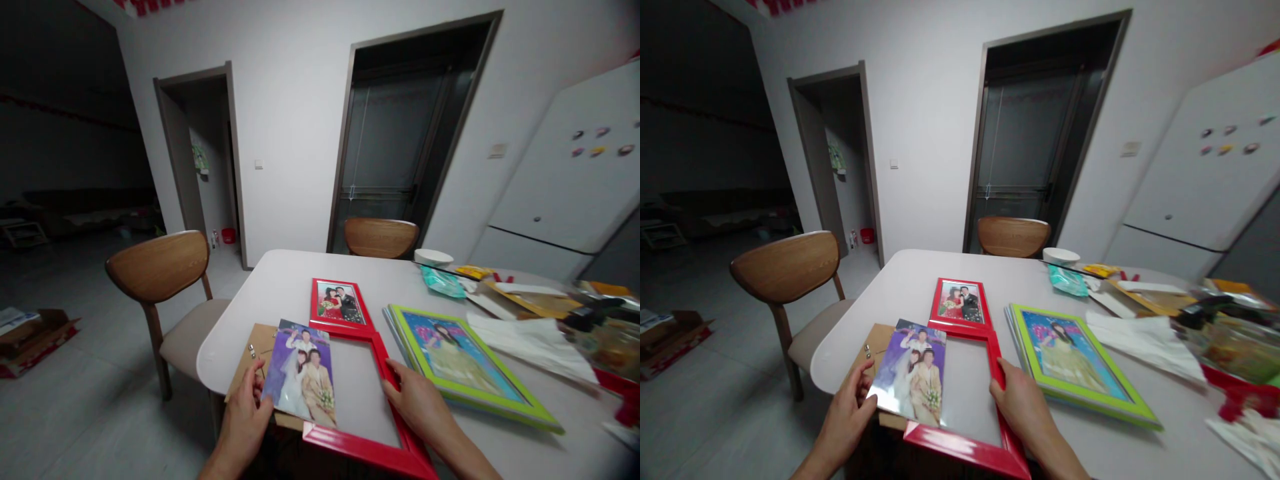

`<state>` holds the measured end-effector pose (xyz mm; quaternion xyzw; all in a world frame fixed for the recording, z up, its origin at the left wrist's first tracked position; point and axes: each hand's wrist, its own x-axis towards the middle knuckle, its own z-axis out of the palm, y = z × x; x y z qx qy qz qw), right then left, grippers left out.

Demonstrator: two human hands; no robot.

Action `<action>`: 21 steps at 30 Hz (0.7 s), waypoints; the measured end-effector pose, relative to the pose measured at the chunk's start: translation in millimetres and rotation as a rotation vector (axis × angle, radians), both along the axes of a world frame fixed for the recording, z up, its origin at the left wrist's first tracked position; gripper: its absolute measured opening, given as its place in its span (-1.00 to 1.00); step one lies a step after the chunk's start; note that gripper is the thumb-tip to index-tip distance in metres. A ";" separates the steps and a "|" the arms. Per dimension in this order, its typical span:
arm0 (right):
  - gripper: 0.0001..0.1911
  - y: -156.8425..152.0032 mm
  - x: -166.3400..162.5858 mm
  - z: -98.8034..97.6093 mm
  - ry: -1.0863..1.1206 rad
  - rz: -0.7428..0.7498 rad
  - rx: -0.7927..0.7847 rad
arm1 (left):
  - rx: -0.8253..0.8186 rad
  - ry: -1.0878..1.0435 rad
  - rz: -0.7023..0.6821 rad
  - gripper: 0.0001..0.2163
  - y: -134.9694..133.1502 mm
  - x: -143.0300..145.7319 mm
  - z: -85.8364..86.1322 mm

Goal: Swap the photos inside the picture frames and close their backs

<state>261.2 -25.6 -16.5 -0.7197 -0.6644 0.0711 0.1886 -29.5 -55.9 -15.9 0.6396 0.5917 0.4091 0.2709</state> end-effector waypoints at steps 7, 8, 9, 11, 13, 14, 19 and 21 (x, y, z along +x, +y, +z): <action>-0.65 -2.8 -0.3 -3.9 -0.128 0.046 0.023 | 0.014 0.386 -0.034 -0.64 -3.6 1.9 9.1; -0.65 -3.0 -1.6 -2.3 -0.131 0.045 0.055 | 0.028 0.430 -0.026 -0.64 -3.6 1.5 9.6; -0.64 -3.0 -3.8 -0.2 -0.124 0.047 0.100 | 0.043 0.463 -0.019 -0.64 -3.6 1.2 9.6; -0.63 -2.5 -11.8 5.0 -0.056 0.063 0.186 | 0.075 0.495 -0.022 -0.65 -3.4 1.5 8.5; -0.60 -0.7 -24.6 9.3 0.100 0.087 0.190 | 0.110 0.492 -0.044 -0.65 -3.5 4.2 7.8; -0.59 0.8 -32.5 10.3 0.200 0.096 0.155 | 0.128 0.480 -0.063 -0.64 -3.8 6.6 7.9; -0.43 13.4 -71.3 1.1 0.795 0.084 -0.161 | 0.207 0.391 -0.214 -0.56 -6.5 25.3 10.9; -0.46 18.6 -81.0 -2.4 1.024 0.115 -0.264 | 0.211 0.391 -0.297 -0.50 -7.0 33.1 10.7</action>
